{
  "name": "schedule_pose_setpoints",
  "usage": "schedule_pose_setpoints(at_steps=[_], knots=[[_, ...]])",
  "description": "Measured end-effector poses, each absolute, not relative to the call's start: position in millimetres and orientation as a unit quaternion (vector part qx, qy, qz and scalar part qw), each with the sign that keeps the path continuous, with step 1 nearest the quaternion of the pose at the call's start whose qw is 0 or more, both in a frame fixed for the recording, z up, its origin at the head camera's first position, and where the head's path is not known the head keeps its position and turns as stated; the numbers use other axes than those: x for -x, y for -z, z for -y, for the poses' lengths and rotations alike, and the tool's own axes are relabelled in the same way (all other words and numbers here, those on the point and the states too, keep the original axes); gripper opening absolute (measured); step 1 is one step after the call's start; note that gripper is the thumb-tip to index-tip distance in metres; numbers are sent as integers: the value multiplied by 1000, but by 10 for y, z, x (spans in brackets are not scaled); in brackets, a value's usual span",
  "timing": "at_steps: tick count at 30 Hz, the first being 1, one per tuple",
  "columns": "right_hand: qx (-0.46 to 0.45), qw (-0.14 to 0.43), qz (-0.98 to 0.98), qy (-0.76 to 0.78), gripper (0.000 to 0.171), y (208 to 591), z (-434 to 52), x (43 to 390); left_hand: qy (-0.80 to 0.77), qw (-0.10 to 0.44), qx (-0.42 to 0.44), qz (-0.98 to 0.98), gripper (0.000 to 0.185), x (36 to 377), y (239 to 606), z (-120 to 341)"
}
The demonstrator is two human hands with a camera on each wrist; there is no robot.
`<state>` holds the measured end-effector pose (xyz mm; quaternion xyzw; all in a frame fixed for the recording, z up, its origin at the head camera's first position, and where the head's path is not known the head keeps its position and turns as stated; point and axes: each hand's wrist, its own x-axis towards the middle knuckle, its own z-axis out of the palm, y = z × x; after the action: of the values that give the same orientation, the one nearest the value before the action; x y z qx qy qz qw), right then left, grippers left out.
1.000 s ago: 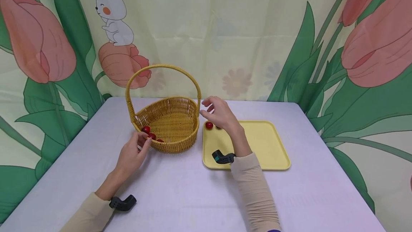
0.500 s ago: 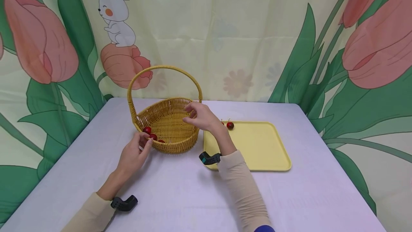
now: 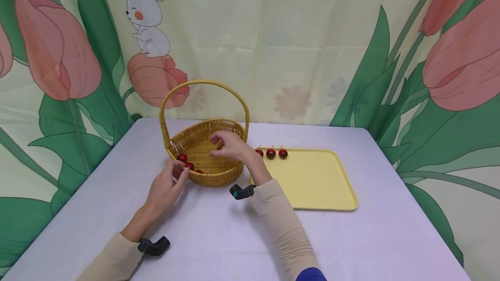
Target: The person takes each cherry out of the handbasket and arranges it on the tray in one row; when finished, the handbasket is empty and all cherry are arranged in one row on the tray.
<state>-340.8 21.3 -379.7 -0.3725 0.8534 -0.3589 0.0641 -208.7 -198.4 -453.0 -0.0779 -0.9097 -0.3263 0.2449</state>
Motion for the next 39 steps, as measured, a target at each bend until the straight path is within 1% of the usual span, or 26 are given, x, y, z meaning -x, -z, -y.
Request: schedule_pose_setpoints(at_steps=[13,18,25,32,39], knots=[[388,106,-848,345,50,3974,27,3431,331,242,83,908,21,2109,4552,1957],[401,123,-846,330,45,4002,102,3418,334,243,87,907,21,2112,4543,1941],[416,179,-841,296,37,4006,164,3394,332,237,84,909,19,2116,4535,1953],[460,194,-827,258,30,4022,223,3384,332,241,77,909,20,2108,4523,1974],[473,215,-821,238,28,4059,254,3397,329,243,74,909,20,2106,4535,1990]])
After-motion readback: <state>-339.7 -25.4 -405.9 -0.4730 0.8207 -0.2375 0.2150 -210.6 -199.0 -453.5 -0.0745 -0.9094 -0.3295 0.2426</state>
